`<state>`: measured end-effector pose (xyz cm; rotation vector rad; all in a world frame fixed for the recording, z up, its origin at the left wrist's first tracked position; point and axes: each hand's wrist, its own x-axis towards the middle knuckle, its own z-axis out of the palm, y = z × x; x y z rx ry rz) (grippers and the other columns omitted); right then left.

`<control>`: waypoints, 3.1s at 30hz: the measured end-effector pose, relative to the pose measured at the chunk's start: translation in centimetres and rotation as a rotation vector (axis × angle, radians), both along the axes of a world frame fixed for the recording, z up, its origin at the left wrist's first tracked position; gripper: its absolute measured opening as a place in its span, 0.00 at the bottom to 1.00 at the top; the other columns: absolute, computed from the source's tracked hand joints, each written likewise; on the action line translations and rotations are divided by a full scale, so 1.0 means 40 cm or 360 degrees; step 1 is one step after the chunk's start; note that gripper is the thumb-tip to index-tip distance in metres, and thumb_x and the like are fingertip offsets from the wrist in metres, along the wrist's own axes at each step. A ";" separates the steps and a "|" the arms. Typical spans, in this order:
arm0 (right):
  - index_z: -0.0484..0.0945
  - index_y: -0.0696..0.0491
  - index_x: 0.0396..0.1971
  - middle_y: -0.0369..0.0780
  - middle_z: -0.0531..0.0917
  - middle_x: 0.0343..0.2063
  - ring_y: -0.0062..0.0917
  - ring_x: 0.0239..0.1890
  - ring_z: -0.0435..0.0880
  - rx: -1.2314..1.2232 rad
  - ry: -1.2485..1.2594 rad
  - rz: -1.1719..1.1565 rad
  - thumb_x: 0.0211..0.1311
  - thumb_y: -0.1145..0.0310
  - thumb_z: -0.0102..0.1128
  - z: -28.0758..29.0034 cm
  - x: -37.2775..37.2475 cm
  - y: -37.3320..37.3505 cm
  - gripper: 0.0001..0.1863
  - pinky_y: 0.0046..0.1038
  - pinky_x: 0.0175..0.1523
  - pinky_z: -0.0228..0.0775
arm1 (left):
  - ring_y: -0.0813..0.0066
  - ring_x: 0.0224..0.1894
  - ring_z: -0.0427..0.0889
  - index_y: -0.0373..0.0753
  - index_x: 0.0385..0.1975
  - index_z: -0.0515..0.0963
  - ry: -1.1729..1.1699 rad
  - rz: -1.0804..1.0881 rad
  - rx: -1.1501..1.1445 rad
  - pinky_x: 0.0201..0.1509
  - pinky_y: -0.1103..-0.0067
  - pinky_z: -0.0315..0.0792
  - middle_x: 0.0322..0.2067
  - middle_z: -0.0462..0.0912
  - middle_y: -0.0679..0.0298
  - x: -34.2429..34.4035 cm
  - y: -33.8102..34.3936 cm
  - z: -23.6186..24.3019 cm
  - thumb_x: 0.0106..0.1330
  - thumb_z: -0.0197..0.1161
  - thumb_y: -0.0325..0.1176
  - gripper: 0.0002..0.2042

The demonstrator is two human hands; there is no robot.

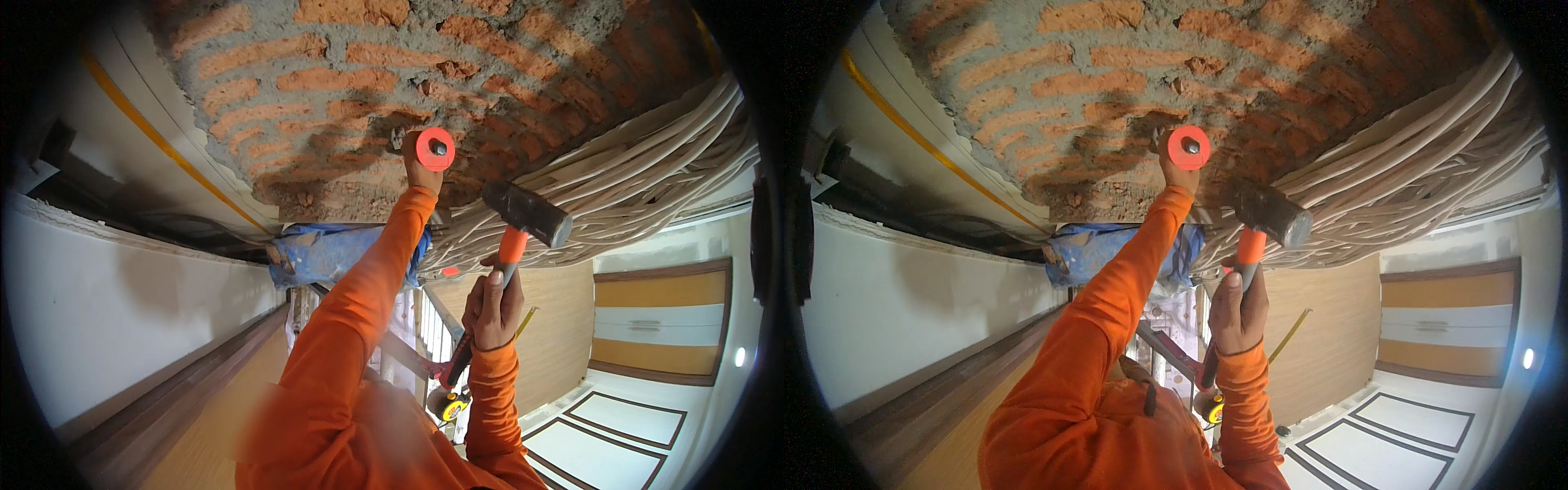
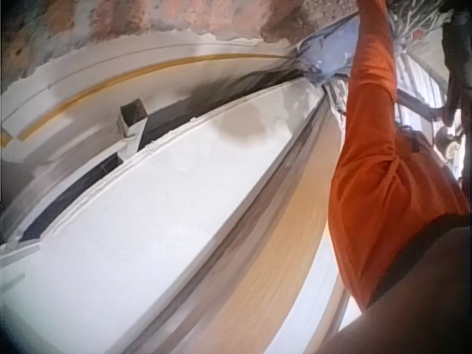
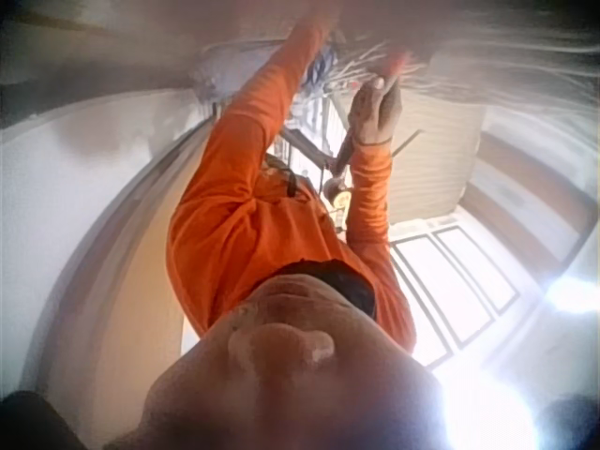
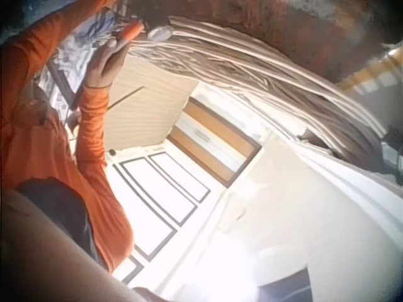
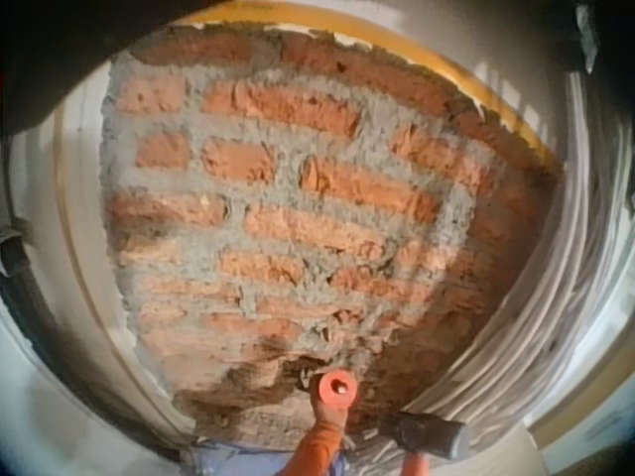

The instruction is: The person walks down a hallway, climbs a ladder, and uses a tape measure to measure a section of an exposed brick wall. They then use a hammer and a red plastic wall anchor to drive the anchor into the wall.

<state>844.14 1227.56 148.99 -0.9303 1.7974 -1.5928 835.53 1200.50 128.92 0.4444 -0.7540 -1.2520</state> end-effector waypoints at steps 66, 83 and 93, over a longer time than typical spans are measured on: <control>0.72 0.58 0.29 0.31 0.68 0.15 0.13 0.17 0.63 0.0208 0.0091 0.0023 0.73 0.53 0.47 -0.107 -0.141 -0.249 0.21 0.21 0.22 0.54 | 0.67 0.41 0.82 0.38 0.39 0.79 -0.1449 0.0106 -0.0220 0.43 0.73 0.77 0.37 0.84 0.59 0.054 -0.009 0.072 0.56 0.70 0.34 0.13; 0.71 0.54 0.28 0.27 0.65 0.15 0.09 0.18 0.61 -0.0141 -0.0143 -0.0039 0.72 0.51 0.49 -0.092 -0.121 -0.198 0.21 0.18 0.22 0.51 | 0.69 0.36 0.80 0.39 0.34 0.80 -0.0526 -0.0172 0.0175 0.42 0.72 0.76 0.32 0.82 0.64 0.017 -0.076 -0.107 0.59 0.65 0.31 0.06; 0.66 0.52 0.29 0.28 0.60 0.09 0.10 0.06 0.55 -0.0100 -0.0302 -0.0084 0.74 0.52 0.45 -0.186 -0.034 -0.041 0.19 0.17 0.09 0.46 | 0.72 0.36 0.79 0.38 0.36 0.77 -0.0750 -0.0086 -0.0212 0.37 0.72 0.75 0.36 0.80 0.64 0.055 0.004 -0.080 0.63 0.60 0.32 0.06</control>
